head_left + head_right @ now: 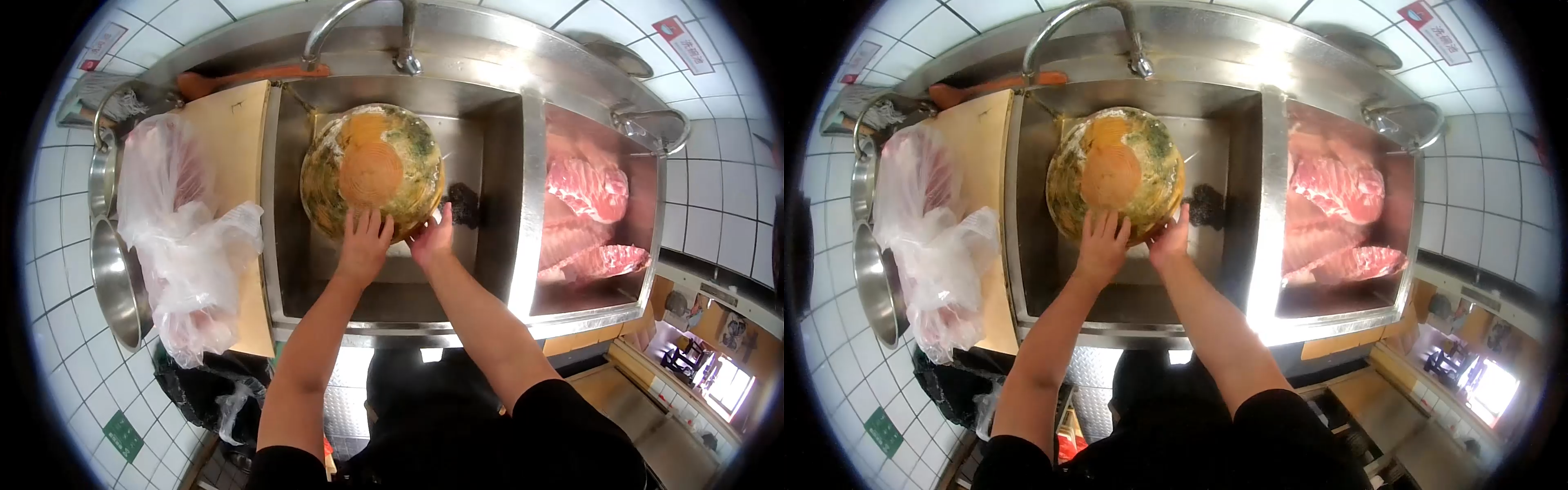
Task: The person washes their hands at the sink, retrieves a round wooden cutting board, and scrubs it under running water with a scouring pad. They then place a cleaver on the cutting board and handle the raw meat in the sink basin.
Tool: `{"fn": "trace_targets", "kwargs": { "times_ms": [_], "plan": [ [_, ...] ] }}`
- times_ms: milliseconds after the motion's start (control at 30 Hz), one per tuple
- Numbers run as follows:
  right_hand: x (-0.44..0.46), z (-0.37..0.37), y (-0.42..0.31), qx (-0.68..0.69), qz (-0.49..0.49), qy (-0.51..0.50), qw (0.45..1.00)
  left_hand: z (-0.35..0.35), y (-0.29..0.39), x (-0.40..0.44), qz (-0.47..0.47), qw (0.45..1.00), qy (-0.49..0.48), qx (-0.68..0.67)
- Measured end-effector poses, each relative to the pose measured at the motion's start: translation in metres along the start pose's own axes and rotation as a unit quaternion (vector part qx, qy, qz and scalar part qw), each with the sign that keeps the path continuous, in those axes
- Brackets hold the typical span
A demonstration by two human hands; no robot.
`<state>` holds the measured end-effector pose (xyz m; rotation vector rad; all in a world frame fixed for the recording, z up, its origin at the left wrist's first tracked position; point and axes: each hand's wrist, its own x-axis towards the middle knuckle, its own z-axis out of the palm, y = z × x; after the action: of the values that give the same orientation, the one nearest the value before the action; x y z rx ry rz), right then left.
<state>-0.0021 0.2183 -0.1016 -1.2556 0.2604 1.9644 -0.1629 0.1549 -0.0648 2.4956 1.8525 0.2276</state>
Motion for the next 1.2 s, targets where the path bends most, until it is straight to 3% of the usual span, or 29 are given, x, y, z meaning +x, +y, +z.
{"fn": "trace_targets", "kwargs": {
  "times_ms": [167, 267, 367, 467, 533, 600, 667, 733, 767, 800, 867, 900, 967, 1067, 1200],
  "plan": [
    [0.033, -0.019, 0.010, 0.009, 0.030, 0.025, 0.999, 0.025, -0.017, 0.007, -0.007, 0.999, -0.041, -0.022],
    [0.043, -0.014, 0.011, -0.172, 0.034, 0.125, 0.977, 0.054, -0.026, 0.007, -0.050, 0.992, -0.113, -0.005],
    [0.028, 0.032, -0.021, -0.397, -0.179, 0.097, 0.895, 0.074, -0.025, 0.003, -0.018, 0.992, -0.120, 0.037],
    [0.003, 0.112, -0.074, -0.551, -0.438, 0.067, 0.707, 0.054, -0.034, 0.003, -0.027, 0.995, -0.096, -0.026],
    [-0.007, 0.163, -0.112, -0.559, -0.519, 0.023, 0.646, 0.046, -0.054, 0.011, -0.156, 0.974, -0.032, -0.160],
    [-0.006, 0.201, -0.137, -0.622, -0.556, 0.021, 0.551, 0.008, -0.085, 0.038, -0.287, 0.908, -0.004, -0.305],
    [-0.016, 0.232, -0.152, -0.687, -0.484, -0.002, 0.542, -0.066, -0.127, 0.082, -0.381, 0.809, 0.018, -0.447],
    [-0.008, 0.237, -0.140, -0.727, -0.481, -0.005, 0.490, -0.107, -0.142, 0.121, -0.422, 0.602, 0.186, -0.651],
    [-0.005, 0.239, -0.134, -0.745, -0.479, -0.007, 0.464, -0.114, -0.160, 0.138, -0.425, 0.562, 0.161, -0.692],
    [-0.001, 0.235, -0.130, -0.758, -0.513, 0.001, 0.403, -0.119, -0.177, 0.152, -0.426, 0.518, 0.137, -0.729],
    [0.010, 0.225, -0.121, -0.772, -0.573, 0.011, 0.274, -0.135, -0.190, 0.179, -0.420, 0.487, 0.058, -0.763],
    [0.012, 0.222, -0.119, -0.775, -0.584, 0.016, 0.240, -0.142, -0.194, 0.186, -0.416, 0.471, 0.020, -0.778],
    [0.012, 0.215, -0.117, -0.778, -0.604, 0.029, 0.170, -0.154, -0.191, 0.196, -0.408, 0.496, -0.025, -0.766],
    [0.023, 0.201, -0.119, -0.764, -0.630, 0.008, 0.139, -0.148, -0.193, 0.203, -0.399, 0.510, -0.109, -0.754],
    [0.011, 0.195, -0.120, -0.678, -0.690, -0.025, 0.254, -0.146, -0.189, 0.203, -0.419, 0.497, -0.158, -0.744]
  ]
}}
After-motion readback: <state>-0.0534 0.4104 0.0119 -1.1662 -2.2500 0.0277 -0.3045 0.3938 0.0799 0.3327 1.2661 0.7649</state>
